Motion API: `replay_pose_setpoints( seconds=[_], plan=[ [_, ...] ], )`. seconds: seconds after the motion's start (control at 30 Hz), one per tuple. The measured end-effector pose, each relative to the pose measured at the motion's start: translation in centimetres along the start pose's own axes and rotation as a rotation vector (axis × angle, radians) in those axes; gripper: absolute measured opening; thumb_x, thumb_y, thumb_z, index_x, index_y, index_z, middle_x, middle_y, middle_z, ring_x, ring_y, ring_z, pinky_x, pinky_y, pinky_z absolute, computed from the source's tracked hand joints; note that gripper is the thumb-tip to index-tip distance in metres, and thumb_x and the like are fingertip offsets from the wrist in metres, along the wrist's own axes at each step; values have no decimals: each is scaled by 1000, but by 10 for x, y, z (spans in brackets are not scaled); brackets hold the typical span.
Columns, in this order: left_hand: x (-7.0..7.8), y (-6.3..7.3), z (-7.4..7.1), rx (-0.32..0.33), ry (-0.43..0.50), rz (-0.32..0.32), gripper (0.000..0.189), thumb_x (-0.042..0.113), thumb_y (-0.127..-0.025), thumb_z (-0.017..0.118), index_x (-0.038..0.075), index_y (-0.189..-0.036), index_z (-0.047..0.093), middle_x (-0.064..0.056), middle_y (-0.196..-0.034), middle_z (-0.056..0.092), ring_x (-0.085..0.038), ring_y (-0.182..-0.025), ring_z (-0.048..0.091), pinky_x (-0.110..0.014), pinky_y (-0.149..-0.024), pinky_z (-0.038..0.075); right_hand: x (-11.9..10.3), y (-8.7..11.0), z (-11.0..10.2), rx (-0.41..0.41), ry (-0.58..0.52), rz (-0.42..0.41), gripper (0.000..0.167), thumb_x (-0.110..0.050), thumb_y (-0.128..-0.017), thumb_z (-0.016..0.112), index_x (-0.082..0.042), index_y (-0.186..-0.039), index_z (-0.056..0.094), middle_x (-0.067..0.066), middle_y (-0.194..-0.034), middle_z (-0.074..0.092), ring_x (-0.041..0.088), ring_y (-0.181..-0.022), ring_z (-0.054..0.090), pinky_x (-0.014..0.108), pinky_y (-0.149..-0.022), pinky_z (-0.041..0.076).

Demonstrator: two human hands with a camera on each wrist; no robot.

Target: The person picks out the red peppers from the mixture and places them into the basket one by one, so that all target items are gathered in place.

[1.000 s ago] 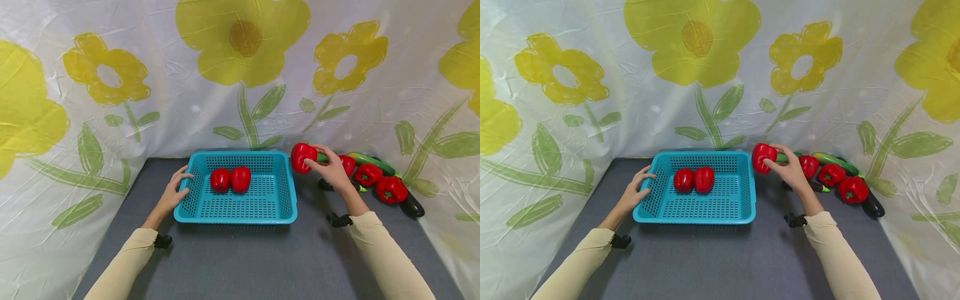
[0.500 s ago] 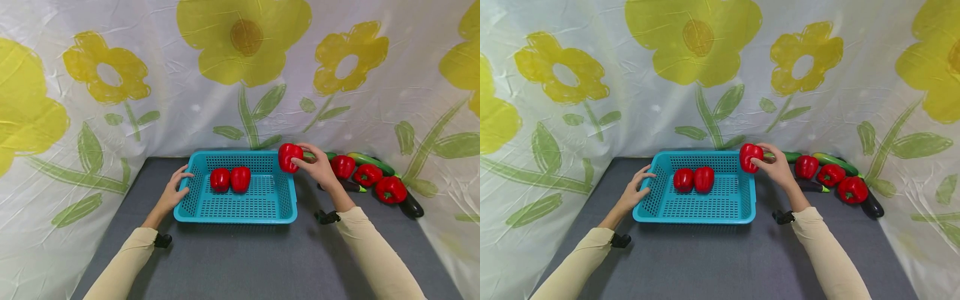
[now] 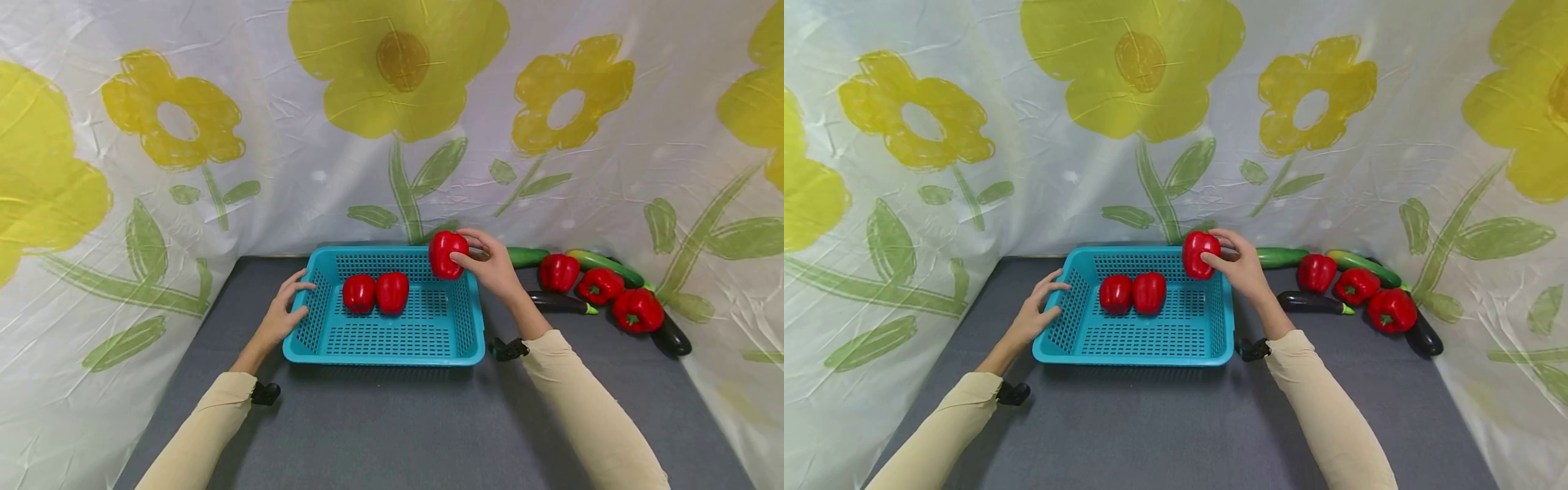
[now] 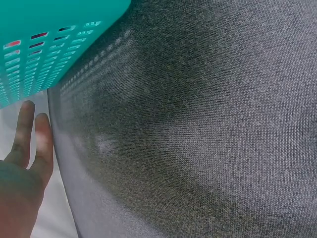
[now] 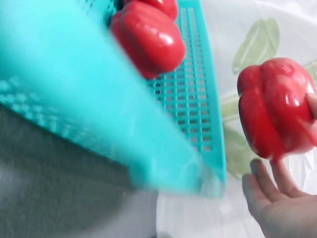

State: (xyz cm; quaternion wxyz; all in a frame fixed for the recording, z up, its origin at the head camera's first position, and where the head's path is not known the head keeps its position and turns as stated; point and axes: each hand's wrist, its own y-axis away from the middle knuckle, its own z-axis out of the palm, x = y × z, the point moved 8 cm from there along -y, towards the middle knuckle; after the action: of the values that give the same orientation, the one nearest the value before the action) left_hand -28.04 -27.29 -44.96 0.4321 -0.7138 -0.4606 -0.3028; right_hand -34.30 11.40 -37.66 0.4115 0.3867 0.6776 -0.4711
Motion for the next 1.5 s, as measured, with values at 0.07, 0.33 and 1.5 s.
replay_pose_setpoints(
  seconds=[0.07,0.33,1.5],
  plan=[
    [-1,0,0,1,1,3,38,-22,-87,51,-14,-123,57,-38,-155,23,-57,-138,24,-71,-97,32,3,-3,6,-8,-18,15,49,5,-92,69,13,-137,53,32,-132,56,48,-116,58,38,-88,54],
    [-16,-1,1,7,-6,14,36,-17,-87,50,-13,-123,55,-36,-155,23,-54,-137,26,-69,-94,34,36,-15,25,9,-33,75,47,2,-89,73,9,-134,59,28,-136,55,43,-124,49,57,-100,43],
    [-3,0,0,0,11,9,39,-22,-87,50,-13,-124,58,-38,-155,23,-56,-141,20,-72,-99,28,87,-9,60,74,-68,472,45,0,-92,72,1,-135,61,25,-142,48,39,-130,46,51,-93,50]
  ],
)
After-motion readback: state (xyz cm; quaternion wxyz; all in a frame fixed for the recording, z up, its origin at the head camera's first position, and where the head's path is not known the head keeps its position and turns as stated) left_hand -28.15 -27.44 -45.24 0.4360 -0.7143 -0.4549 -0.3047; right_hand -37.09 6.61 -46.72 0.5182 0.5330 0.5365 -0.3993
